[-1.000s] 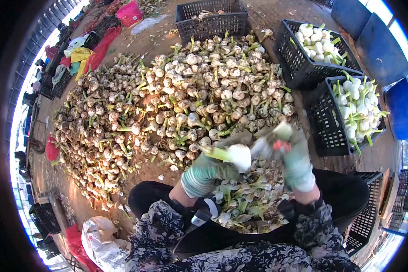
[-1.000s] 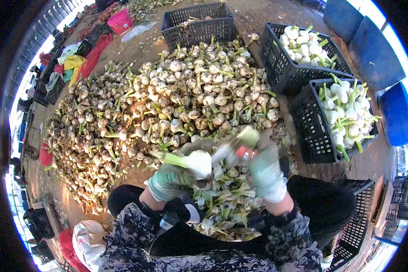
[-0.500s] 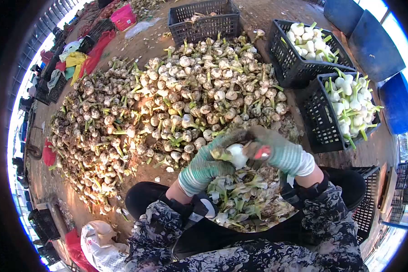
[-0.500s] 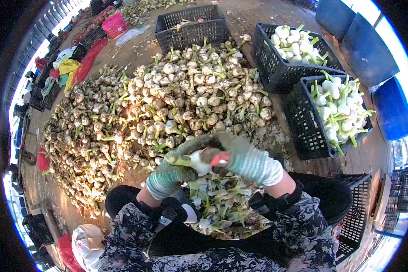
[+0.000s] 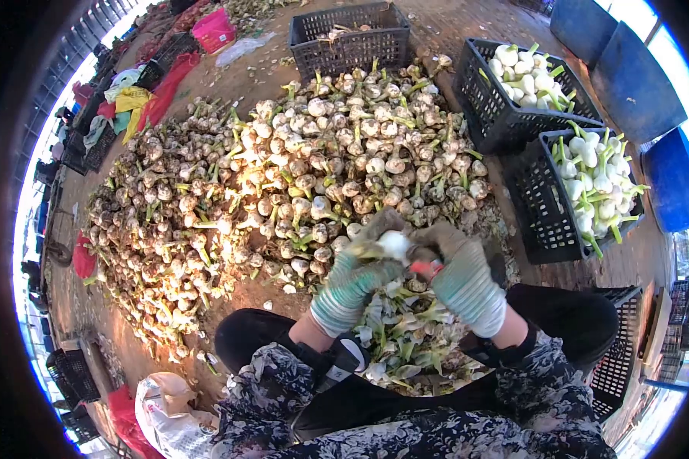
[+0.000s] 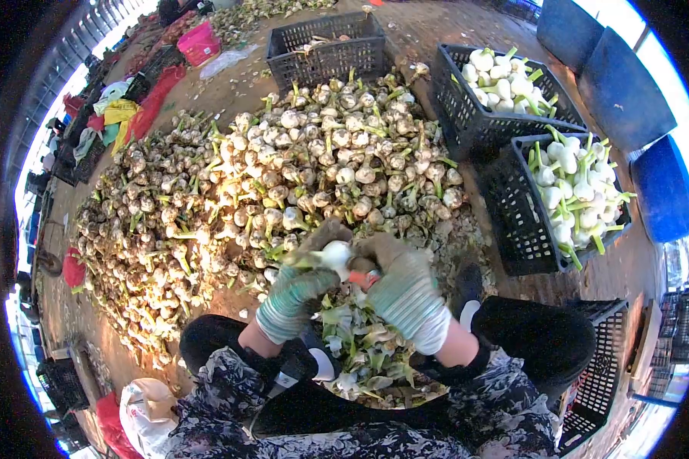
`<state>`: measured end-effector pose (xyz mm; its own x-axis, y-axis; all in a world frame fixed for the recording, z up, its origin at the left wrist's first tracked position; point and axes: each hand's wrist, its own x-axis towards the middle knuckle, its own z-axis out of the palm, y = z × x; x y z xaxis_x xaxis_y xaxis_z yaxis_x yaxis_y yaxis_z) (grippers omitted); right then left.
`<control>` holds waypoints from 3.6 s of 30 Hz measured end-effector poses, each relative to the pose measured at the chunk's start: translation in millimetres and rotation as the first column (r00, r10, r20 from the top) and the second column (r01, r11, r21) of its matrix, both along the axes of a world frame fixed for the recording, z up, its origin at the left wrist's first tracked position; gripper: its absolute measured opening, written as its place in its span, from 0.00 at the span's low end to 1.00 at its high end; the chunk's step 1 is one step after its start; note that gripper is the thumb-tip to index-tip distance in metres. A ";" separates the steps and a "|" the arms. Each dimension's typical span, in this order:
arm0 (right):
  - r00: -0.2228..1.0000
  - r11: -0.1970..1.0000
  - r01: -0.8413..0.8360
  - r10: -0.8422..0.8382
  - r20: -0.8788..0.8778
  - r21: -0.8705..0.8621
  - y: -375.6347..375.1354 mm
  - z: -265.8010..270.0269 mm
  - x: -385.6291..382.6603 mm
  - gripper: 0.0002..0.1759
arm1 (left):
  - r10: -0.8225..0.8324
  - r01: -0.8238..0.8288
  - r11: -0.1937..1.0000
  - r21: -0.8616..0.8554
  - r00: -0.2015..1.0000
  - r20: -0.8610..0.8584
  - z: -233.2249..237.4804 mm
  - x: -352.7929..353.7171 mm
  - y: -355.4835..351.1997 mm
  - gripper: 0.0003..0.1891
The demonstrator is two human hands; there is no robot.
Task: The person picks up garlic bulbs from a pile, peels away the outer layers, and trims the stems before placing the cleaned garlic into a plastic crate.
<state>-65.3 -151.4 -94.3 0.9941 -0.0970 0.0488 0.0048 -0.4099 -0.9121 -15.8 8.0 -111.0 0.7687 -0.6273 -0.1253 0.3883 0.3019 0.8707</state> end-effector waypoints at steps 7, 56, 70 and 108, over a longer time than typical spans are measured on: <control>0.991 0.998 0.067 -0.066 -0.113 0.002 -13.0 -54.6 12.8 0.18 | 0.195 -0.237 0.960 -0.152 0.948 -0.252 -3.4 4.4 4.0 0.28; 0.889 0.887 -0.441 0.453 0.075 -0.135 17.7 -22.6 -13.1 0.19 | 0.297 -0.396 0.912 -0.102 0.813 -0.501 -11.0 28.5 16.8 0.18; 1.000 0.742 0.005 -0.017 0.010 0.670 20.0 -9.8 5.8 0.18 | 0.244 -0.291 0.953 -0.085 0.902 -0.356 -11.7 19.4 11.7 0.21; 0.855 0.139 0.493 -0.256 -0.450 0.859 -131.4 -75.9 -33.4 0.22 | 0.342 -0.234 0.888 0.396 0.912 -0.227 -32.9 12.6 -10.5 0.25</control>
